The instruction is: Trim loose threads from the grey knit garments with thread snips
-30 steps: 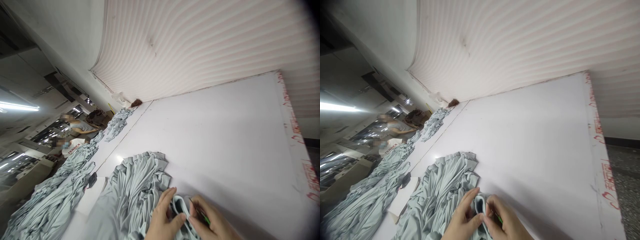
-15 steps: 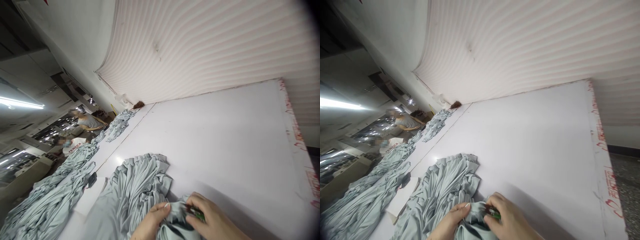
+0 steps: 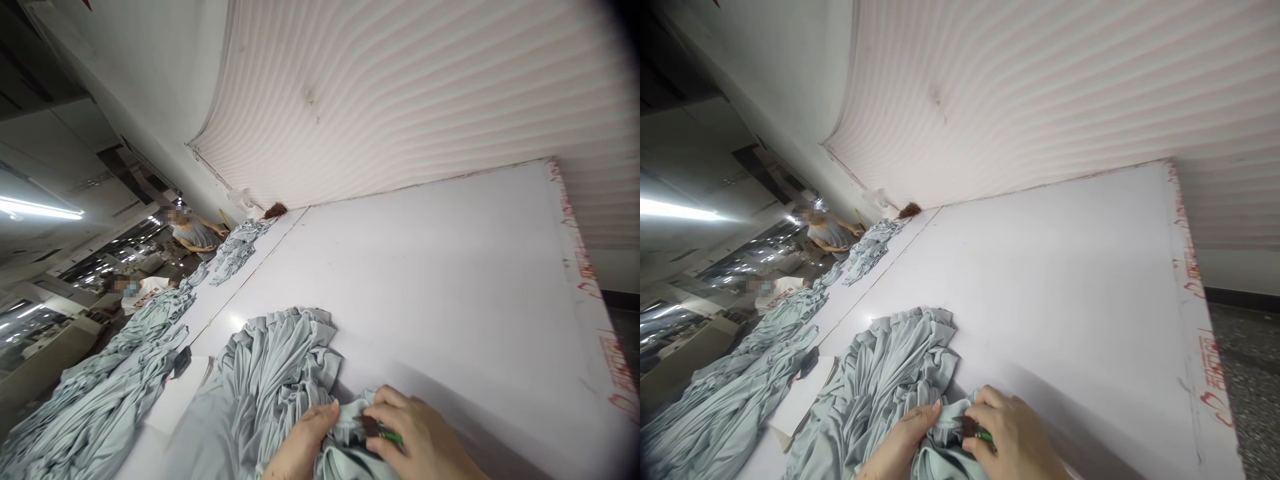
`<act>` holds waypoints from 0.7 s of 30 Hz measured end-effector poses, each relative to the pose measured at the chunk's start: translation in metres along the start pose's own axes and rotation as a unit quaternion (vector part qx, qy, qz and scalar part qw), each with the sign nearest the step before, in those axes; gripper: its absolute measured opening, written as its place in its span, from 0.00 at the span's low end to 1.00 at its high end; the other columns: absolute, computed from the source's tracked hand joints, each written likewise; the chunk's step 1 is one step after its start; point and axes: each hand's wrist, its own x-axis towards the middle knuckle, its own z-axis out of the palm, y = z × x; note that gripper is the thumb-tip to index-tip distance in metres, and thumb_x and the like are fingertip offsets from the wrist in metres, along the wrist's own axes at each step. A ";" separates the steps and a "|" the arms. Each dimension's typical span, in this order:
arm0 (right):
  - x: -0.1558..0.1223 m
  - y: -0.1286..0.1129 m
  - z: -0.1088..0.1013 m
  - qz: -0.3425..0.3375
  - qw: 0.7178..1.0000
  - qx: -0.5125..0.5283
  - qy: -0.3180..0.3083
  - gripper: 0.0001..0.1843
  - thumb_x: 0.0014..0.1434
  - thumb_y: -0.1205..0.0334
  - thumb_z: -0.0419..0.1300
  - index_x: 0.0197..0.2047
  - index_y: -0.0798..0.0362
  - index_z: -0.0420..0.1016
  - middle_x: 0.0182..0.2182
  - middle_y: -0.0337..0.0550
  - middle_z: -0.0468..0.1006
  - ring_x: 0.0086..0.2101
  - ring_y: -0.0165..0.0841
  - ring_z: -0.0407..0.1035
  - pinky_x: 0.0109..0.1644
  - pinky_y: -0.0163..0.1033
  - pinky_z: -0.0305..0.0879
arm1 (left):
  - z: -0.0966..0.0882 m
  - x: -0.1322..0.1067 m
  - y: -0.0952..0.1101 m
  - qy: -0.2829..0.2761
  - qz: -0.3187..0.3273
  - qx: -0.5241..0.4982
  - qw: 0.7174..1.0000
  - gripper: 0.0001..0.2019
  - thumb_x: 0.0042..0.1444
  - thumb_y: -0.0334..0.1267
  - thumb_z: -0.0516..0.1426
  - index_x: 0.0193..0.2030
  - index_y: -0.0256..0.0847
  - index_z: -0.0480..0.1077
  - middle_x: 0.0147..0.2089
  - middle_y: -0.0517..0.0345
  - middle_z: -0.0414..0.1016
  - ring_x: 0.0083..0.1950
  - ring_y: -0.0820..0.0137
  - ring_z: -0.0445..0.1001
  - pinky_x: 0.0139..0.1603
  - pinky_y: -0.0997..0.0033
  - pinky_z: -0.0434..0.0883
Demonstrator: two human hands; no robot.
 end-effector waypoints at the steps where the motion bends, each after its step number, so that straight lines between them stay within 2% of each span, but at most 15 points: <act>1: 0.000 -0.001 0.001 0.000 1.000 -0.011 0.001 0.06 0.54 0.63 0.62 0.36 0.44 0.79 0.35 0.36 0.75 0.34 0.35 0.71 0.37 0.36 0.59 | -0.001 0.001 -0.001 0.001 0.002 0.012 1.000 0.25 0.48 0.52 0.65 0.42 0.29 0.77 0.38 0.44 0.83 0.50 0.53 0.78 0.57 0.55 0.68; 7: 0.003 -0.001 -0.002 0.061 0.996 0.063 -0.022 0.04 0.54 0.61 0.61 0.30 0.46 0.78 0.33 0.34 0.74 0.34 0.32 0.72 0.35 0.32 0.59 | -0.008 0.006 -0.008 0.008 0.005 0.030 0.999 0.25 0.49 0.53 0.64 0.43 0.30 0.77 0.37 0.45 0.83 0.49 0.53 0.78 0.57 0.54 0.67; 10: 0.004 0.001 -0.004 0.055 0.997 0.058 -0.015 0.04 0.53 0.61 0.61 0.29 0.46 0.77 0.32 0.33 0.74 0.33 0.30 0.71 0.34 0.31 0.57 | -0.010 0.006 -0.009 0.002 -0.005 0.032 0.999 0.24 0.49 0.53 0.64 0.43 0.32 0.77 0.39 0.46 0.83 0.51 0.53 0.77 0.59 0.53 0.65; 14: 0.003 0.001 -0.004 0.072 0.996 0.045 -0.003 0.07 0.54 0.62 0.59 0.25 0.47 0.76 0.30 0.33 0.74 0.31 0.29 0.70 0.33 0.31 0.56 | -0.009 0.005 -0.007 0.025 -0.012 0.044 0.999 0.23 0.47 0.53 0.65 0.42 0.34 0.77 0.40 0.47 0.83 0.53 0.52 0.76 0.62 0.53 0.63; 18: 0.003 0.003 -0.003 0.061 0.996 0.064 -0.010 0.04 0.52 0.62 0.61 0.28 0.46 0.77 0.31 0.32 0.74 0.32 0.29 0.70 0.34 0.32 0.56 | -0.005 0.001 -0.001 0.014 -0.007 0.025 1.000 0.23 0.46 0.52 0.66 0.40 0.31 0.78 0.36 0.46 0.83 0.49 0.52 0.78 0.58 0.54 0.67; 21: 0.006 0.006 -0.001 0.070 0.992 0.105 0.003 0.06 0.52 0.61 0.61 0.25 0.49 0.76 0.30 0.35 0.74 0.31 0.31 0.69 0.34 0.34 0.56 | 0.003 -0.006 0.005 0.012 -0.004 0.017 1.000 0.23 0.47 0.52 0.66 0.38 0.32 0.78 0.34 0.47 0.83 0.46 0.54 0.79 0.56 0.56 0.68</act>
